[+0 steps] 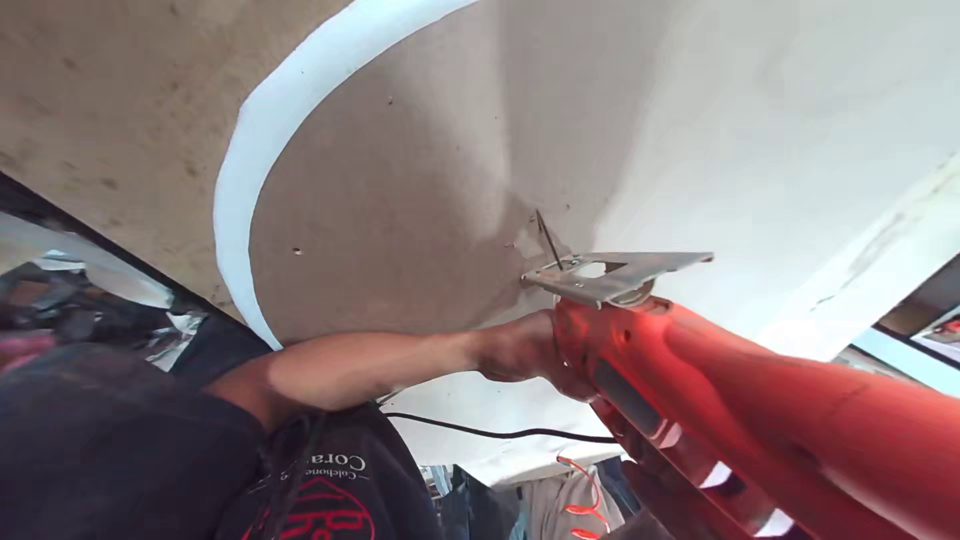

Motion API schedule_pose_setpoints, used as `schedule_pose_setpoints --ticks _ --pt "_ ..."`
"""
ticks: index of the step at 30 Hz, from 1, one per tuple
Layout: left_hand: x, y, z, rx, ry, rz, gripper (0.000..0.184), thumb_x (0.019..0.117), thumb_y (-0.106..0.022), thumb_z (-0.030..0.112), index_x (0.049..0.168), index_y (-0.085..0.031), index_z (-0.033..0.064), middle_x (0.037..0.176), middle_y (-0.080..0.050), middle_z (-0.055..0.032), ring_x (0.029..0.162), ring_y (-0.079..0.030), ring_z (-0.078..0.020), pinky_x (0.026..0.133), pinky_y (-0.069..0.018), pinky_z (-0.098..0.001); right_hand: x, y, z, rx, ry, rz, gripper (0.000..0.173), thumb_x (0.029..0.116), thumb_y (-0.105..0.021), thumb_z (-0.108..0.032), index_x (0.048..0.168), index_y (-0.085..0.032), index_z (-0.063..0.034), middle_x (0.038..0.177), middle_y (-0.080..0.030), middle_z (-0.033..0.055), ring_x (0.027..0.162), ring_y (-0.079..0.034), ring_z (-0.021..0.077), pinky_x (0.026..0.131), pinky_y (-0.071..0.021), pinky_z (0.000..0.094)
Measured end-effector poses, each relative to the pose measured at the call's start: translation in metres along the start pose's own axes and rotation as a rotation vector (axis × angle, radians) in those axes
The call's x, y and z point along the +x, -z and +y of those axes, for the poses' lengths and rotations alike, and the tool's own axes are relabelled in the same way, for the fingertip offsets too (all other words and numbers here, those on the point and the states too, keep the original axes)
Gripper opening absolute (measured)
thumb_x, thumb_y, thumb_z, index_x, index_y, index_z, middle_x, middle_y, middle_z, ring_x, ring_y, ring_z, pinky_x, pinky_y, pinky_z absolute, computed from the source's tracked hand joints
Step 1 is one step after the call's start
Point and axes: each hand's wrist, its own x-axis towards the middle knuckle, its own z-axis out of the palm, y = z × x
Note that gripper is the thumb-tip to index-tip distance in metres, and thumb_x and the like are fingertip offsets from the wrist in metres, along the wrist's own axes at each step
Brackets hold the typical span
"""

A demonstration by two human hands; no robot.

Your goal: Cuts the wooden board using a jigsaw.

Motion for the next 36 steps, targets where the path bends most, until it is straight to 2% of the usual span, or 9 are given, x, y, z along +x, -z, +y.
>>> schedule_pose_setpoints --ticks 4,7,8,12,15,17,21,34,36 --pt "-0.001 0.001 -0.007 -0.029 -0.001 -0.02 0.051 0.081 -0.073 -0.011 0.123 -0.06 0.0146 0.113 -0.071 0.006 0.103 -0.069 -0.0061 0.091 -0.0576 -0.0272 0.016 0.006 -0.013 -0.367 0.044 -0.127 0.024 0.0845 -0.077 -0.003 0.106 -0.07 -0.0118 0.091 -0.072 -0.0023 0.084 -0.068 0.0089 0.083 -0.0594 0.0326" --pt "-0.002 0.003 -0.012 -0.017 0.013 -0.003 0.05 0.0798 -0.074 -0.012 0.121 -0.061 0.0145 0.111 -0.072 0.0058 0.1 -0.07 -0.0059 0.088 -0.0583 -0.0263 0.016 -0.001 -0.018 -0.264 0.076 -0.151 0.029 0.0954 -0.07 -0.011 0.124 -0.064 -0.0139 0.113 -0.069 -0.0088 0.107 -0.064 0.0002 0.097 -0.0531 0.0238" --pt "-0.002 0.002 -0.011 0.013 0.01 -0.001 0.051 0.0789 -0.074 -0.012 0.12 -0.06 0.0135 0.11 -0.072 0.0062 0.1 -0.07 -0.0053 0.089 -0.0581 -0.026 0.02 -0.01 -0.022 -0.128 0.043 -0.16 0.023 0.0989 -0.063 -0.014 0.122 -0.066 -0.0146 0.113 -0.069 -0.0096 0.107 -0.063 -0.0018 0.097 -0.0507 0.0211" --pt "-0.001 0.003 -0.008 0.064 0.002 0.0 0.046 0.0788 -0.072 -0.015 0.118 -0.062 0.0069 0.107 -0.073 0.0032 0.101 -0.069 -0.0062 0.09 -0.0574 -0.0268 0.026 -0.026 -0.026 -0.144 0.023 -0.119 0.019 0.0957 -0.069 -0.016 0.114 -0.068 -0.0208 0.102 -0.071 -0.0145 0.093 -0.065 -0.0054 0.088 -0.0533 0.0167" --pt "-0.001 0.003 -0.008 0.022 -0.006 -0.023 0.045 0.0805 -0.073 -0.012 0.119 -0.063 0.0104 0.109 -0.072 0.0041 0.102 -0.069 -0.0061 0.09 -0.0572 -0.0273 0.02 0.001 -0.013 -0.224 0.047 -0.129 0.02 0.0874 -0.074 -0.005 0.105 -0.07 -0.0126 0.089 -0.071 -0.0026 0.082 -0.067 0.0079 0.082 -0.0579 0.0311" --pt "-0.001 0.002 -0.007 -0.005 0.001 -0.031 0.045 0.0816 -0.075 -0.007 0.118 -0.063 0.0153 0.11 -0.072 0.0061 0.1 -0.07 -0.0052 0.088 -0.0581 -0.0258 0.012 0.009 -0.008 -0.284 0.068 -0.085 0.019 0.0877 -0.073 -0.005 0.105 -0.07 -0.0111 0.09 -0.072 0.0003 0.082 -0.068 0.011 0.082 -0.0589 0.0343" --pt "0.0 0.005 -0.01 0.013 -0.034 -0.05 0.042 0.0831 -0.071 -0.012 0.118 -0.062 0.0093 0.107 -0.073 0.0034 0.1 -0.07 -0.0064 0.089 -0.058 -0.0278 0.003 0.02 -0.001 -0.335 0.062 -0.091 0.022 0.0903 -0.073 -0.01 0.112 -0.07 -0.0143 0.098 -0.072 -0.0018 0.091 -0.068 0.0104 0.087 -0.0574 0.0339" --pt "-0.001 0.003 -0.009 -0.029 -0.018 -0.032 0.043 0.0828 -0.069 -0.013 0.119 -0.06 0.0092 0.108 -0.073 0.0027 0.101 -0.069 -0.007 0.089 -0.0576 -0.0283 0.029 -0.016 -0.018 -0.268 0.056 -0.086 0.027 0.0799 -0.079 -0.007 0.103 -0.071 -0.0185 0.08 -0.067 -0.0067 0.076 -0.064 0.0069 0.079 -0.0573 0.0325" --pt "-0.001 0.001 -0.007 -0.026 -0.012 -0.013 0.043 0.0815 -0.068 -0.014 0.118 -0.06 0.0085 0.106 -0.073 0.0026 0.1 -0.07 -0.0071 0.089 -0.058 -0.0287 0.033 -0.01 -0.021 -0.284 0.043 -0.151 0.021 0.0817 -0.077 -0.004 0.099 -0.069 -0.0141 0.078 -0.066 -0.0019 0.074 -0.064 0.0108 0.076 -0.0573 0.0353"
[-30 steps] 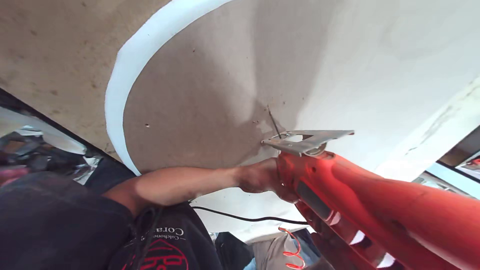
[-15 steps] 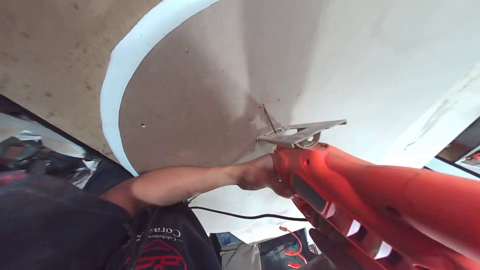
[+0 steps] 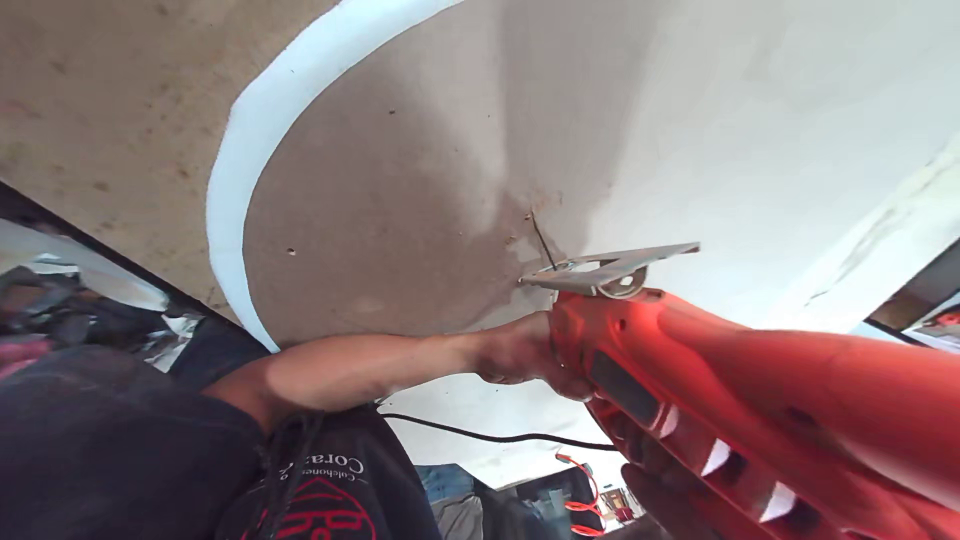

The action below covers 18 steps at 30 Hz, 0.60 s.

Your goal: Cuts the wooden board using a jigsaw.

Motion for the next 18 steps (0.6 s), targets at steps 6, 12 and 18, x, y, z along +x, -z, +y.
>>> schedule_pose_setpoints --ticks 6,12,18 --pt "-0.001 -0.008 0.01 -0.022 0.048 0.038 0.043 0.0802 -0.072 -0.01 0.112 -0.061 0.0177 0.104 -0.073 0.0095 0.095 -0.07 -0.002 0.084 -0.0583 -0.0221 -0.014 0.006 0.006 -0.049 0.057 0.001 0.023 0.0884 -0.074 -0.008 0.111 -0.071 -0.0121 0.096 -0.073 0.0001 0.089 -0.069 0.0127 0.086 -0.0587 0.0366" --pt "-0.001 -0.001 0.003 -0.033 0.002 -0.01 0.044 0.0808 -0.068 -0.015 0.118 -0.061 0.0078 0.107 -0.072 0.0014 0.099 -0.07 -0.0077 0.088 -0.0578 -0.0286 0.0 -0.012 -0.013 -0.078 0.0 0.007 0.02 0.0871 -0.075 -0.01 0.105 -0.071 -0.0167 0.087 -0.071 -0.0041 0.08 -0.067 0.0085 0.081 -0.0589 0.0333" --pt "-0.002 -0.002 0.009 -0.039 0.02 0.002 0.04 0.0819 -0.066 -0.016 0.115 -0.062 0.006 0.101 -0.072 0.0004 0.092 -0.07 -0.0065 0.082 -0.0588 -0.026 -0.001 -0.012 -0.015 -0.101 -0.013 -0.014 0.024 0.0895 -0.075 -0.012 0.113 -0.071 -0.0139 0.097 -0.073 -0.0013 0.089 -0.069 0.0116 0.086 -0.0591 0.0357"
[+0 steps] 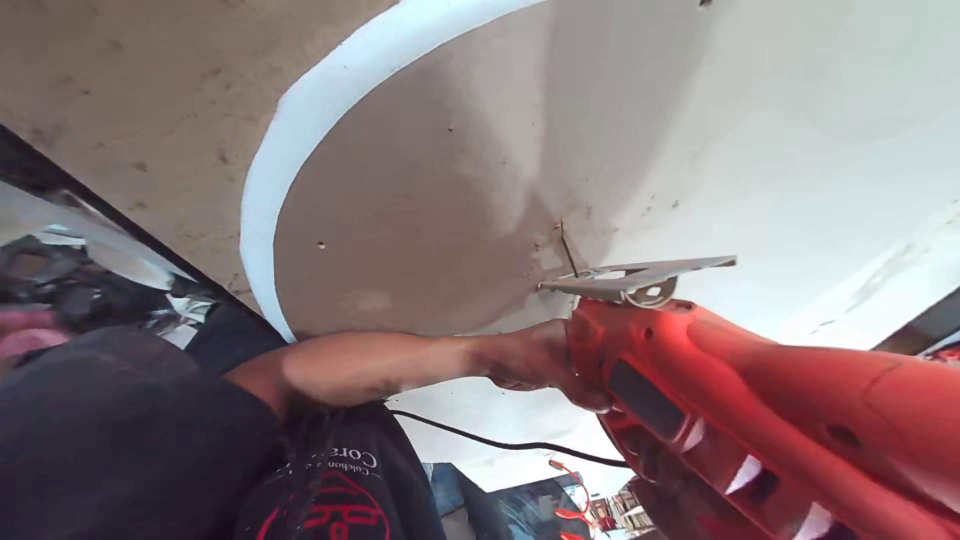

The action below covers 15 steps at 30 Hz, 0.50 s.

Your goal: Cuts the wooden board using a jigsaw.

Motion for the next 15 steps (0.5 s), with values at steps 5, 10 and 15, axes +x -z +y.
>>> schedule_pose_setpoints --ticks 5,10,15 --pt "-0.004 -0.004 0.011 -0.031 0.026 0.013 0.037 0.0829 -0.064 -0.015 0.112 -0.061 0.0069 0.098 -0.071 0.001 0.087 -0.068 -0.0047 0.076 -0.0576 -0.0228 0.025 -0.008 -0.016 0.034 0.046 -0.082 0.021 0.085 -0.079 -0.009 0.102 -0.067 -0.0098 0.084 -0.07 0.0026 0.075 -0.068 0.0173 0.075 -0.0612 0.0417" --pt "-0.006 -0.014 0.022 0.011 0.106 0.086 0.037 0.0824 -0.063 -0.017 0.113 -0.06 0.0037 0.099 -0.07 0.0 0.091 -0.068 -0.0064 0.082 -0.0578 -0.0253 -0.001 -0.014 0.0 0.055 -0.018 0.128 0.026 0.083 -0.084 -0.014 0.106 -0.071 -0.0119 0.094 -0.074 -0.0005 0.089 -0.072 0.0121 0.084 -0.0623 0.0326" --pt "-0.02 -0.014 -0.022 0.359 0.273 0.086 0.053 0.0891 -0.073 -0.003 0.138 -0.052 -0.0044 0.129 -0.065 -0.0137 0.118 -0.064 -0.0162 0.104 -0.0532 -0.0343 -0.034 0.011 0.071 0.269 0.062 0.213 0.046 0.0737 -0.09 -0.013 0.116 -0.074 -0.0201 0.104 -0.077 -0.0055 0.096 -0.072 0.008 0.088 -0.0613 0.03"
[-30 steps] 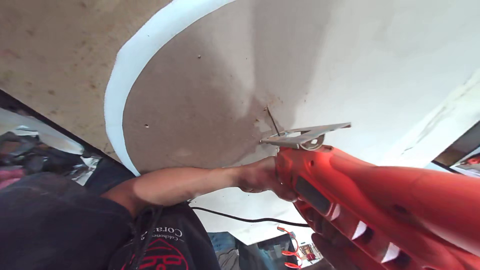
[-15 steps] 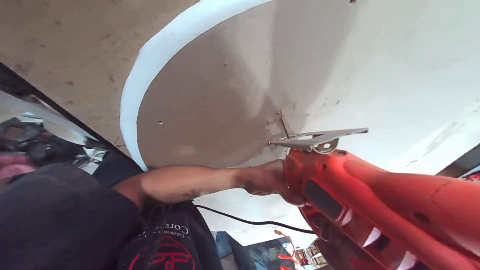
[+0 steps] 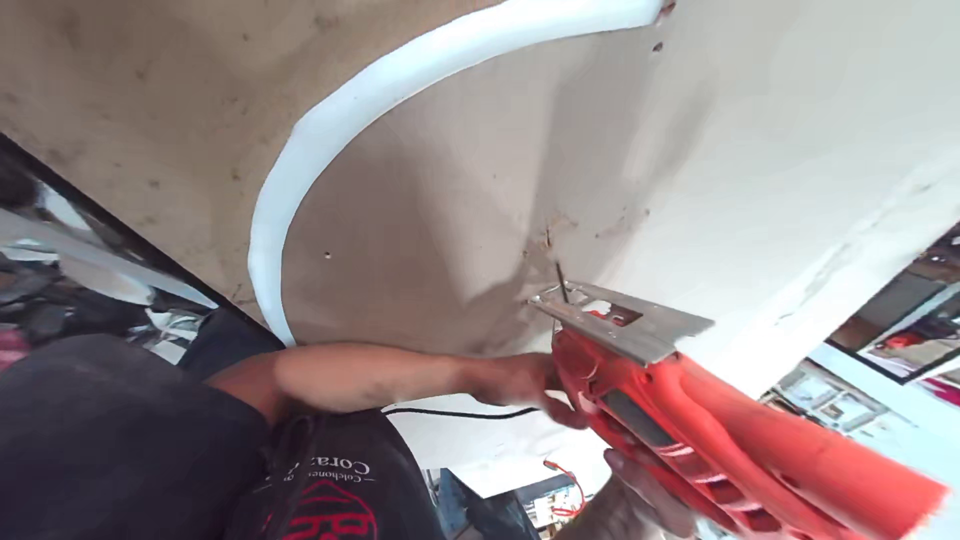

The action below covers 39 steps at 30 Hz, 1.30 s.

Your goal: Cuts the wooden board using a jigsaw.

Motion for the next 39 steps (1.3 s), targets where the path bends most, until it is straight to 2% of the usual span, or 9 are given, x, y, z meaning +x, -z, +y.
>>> schedule_pose_setpoints --ticks 4,7,12,16,19,22,26,30,39 --pt "-0.052 0.0 -0.045 0.752 0.363 -0.219 0.039 0.0977 -0.071 0.028 0.126 -0.064 0.002 0.103 -0.074 -0.0136 0.093 -0.072 -0.0252 0.089 -0.058 -0.0509 -0.031 -0.003 0.039 0.035 0.099 0.274 0.05 0.0712 -0.092 -0.015 0.116 -0.071 -0.0232 0.103 -0.076 -0.0067 0.095 -0.072 0.0081 0.086 -0.0617 0.0308" --pt "-0.111 0.012 -0.016 1.07 0.294 -0.312 0.034 0.1019 -0.064 0.035 0.12 -0.069 0.0066 0.093 -0.074 -0.0085 0.083 -0.072 -0.0215 0.078 -0.06 -0.0462 -0.059 0.003 0.069 0.06 0.156 0.446 0.047 0.0719 -0.092 -0.014 0.114 -0.072 -0.0182 0.102 -0.076 -0.002 0.096 -0.072 0.0139 0.087 -0.0613 0.0347" --pt "-0.123 0.063 0.08 1.782 -0.418 0.319 0.027 0.101 -0.064 0.02 0.123 -0.067 0.0047 0.132 -0.067 -0.0142 0.132 -0.058 -0.0276 0.116 -0.044 -0.0472 -0.093 -0.002 0.112 0.074 0.135 0.61 0.04 0.0752 -0.088 -0.01 0.11 -0.074 -0.0236 0.105 -0.075 -0.0065 0.103 -0.07 0.0111 0.094 -0.0587 0.0327" --pt "-0.052 0.068 0.122 2.36 -0.034 0.56 0.082 0.1032 -0.035 0.061 0.162 -0.027 0.0046 0.171 -0.019 -0.0149 0.159 -0.012 -0.034 0.126 -0.0077 -0.064 -0.109 -0.021 0.14 0.074 0.068 0.727 0.042 0.0781 -0.085 -0.007 0.114 -0.073 -0.0258 0.113 -0.073 -0.0108 0.113 -0.066 0.0073 0.1 -0.0549 0.0289" --pt "-0.065 0.032 0.058 2.035 0.173 -0.282 0.071 0.1005 -0.043 0.066 0.146 -0.057 0.0137 0.153 -0.054 -0.0051 0.143 -0.047 -0.0241 0.116 -0.0391 -0.0515 -0.112 -0.016 0.144 0.051 0.066 0.682 0.038 0.0833 -0.082 -0.008 0.116 -0.072 -0.0244 0.115 -0.073 -0.0109 0.114 -0.066 0.0065 0.101 -0.0543 0.028" --pt "-0.097 0.013 0.012 1.382 0.554 -0.842 0.041 0.0995 -0.063 0.046 0.095 -0.076 0.0078 0.092 -0.073 -0.0145 0.09 -0.071 -0.035 0.076 -0.0545 -0.059 -0.108 -0.006 0.149 0.076 0.105 0.66 0.034 0.0846 -0.08 -0.008 0.115 -0.072 -0.0214 0.112 -0.073 -0.0089 0.111 -0.067 0.0076 0.1 -0.0539 0.0283" --pt "-0.097 0.032 0.025 1.712 -0.049 -0.456 0.019 0.1042 -0.058 0.027 0.106 -0.072 0.0138 0.11 -0.073 -0.0055 0.102 -0.07 -0.0218 0.09 -0.0585 -0.0401 -0.107 -0.009 0.155 0.17 0.132 0.745 0.039 0.0771 -0.084 -0.005 0.111 -0.072 -0.0212 0.107 -0.073 -0.0062 0.106 -0.068 0.0107 0.096 -0.0566 0.029" --pt "-0.072 0.036 0.051 1.578 -0.143 0.284 0.024 0.1045 -0.058 0.019 0.11 -0.073 0.0004 0.103 -0.074 -0.009 0.089 -0.072 -0.0114 0.078 -0.0623 -0.0288 -0.101 -0.018 0.15 0.144 0.204 0.692 0.035 0.0806 -0.083 -0.01 0.11 -0.072 -0.0247 0.107 -0.072 -0.0077 0.107 -0.067 0.0114 0.099 -0.0548 0.0308" --pt "-0.117 0.015 0.02 1.397 0.264 0.196 0.037 0.1087 -0.052 0.03 0.098 -0.072 0.0011 0.082 -0.076 -0.0025 0.07 -0.073 -0.0068 0.069 -0.0642 -0.0269 -0.128 -0.066 0.106 0.392 0.331 0.713 0.026 0.0749 -0.084 -0.002 0.091 -0.07 -0.0175 0.092 -0.072 0.0018 0.094 -0.071 0.0223 0.095 -0.0586 0.0428"
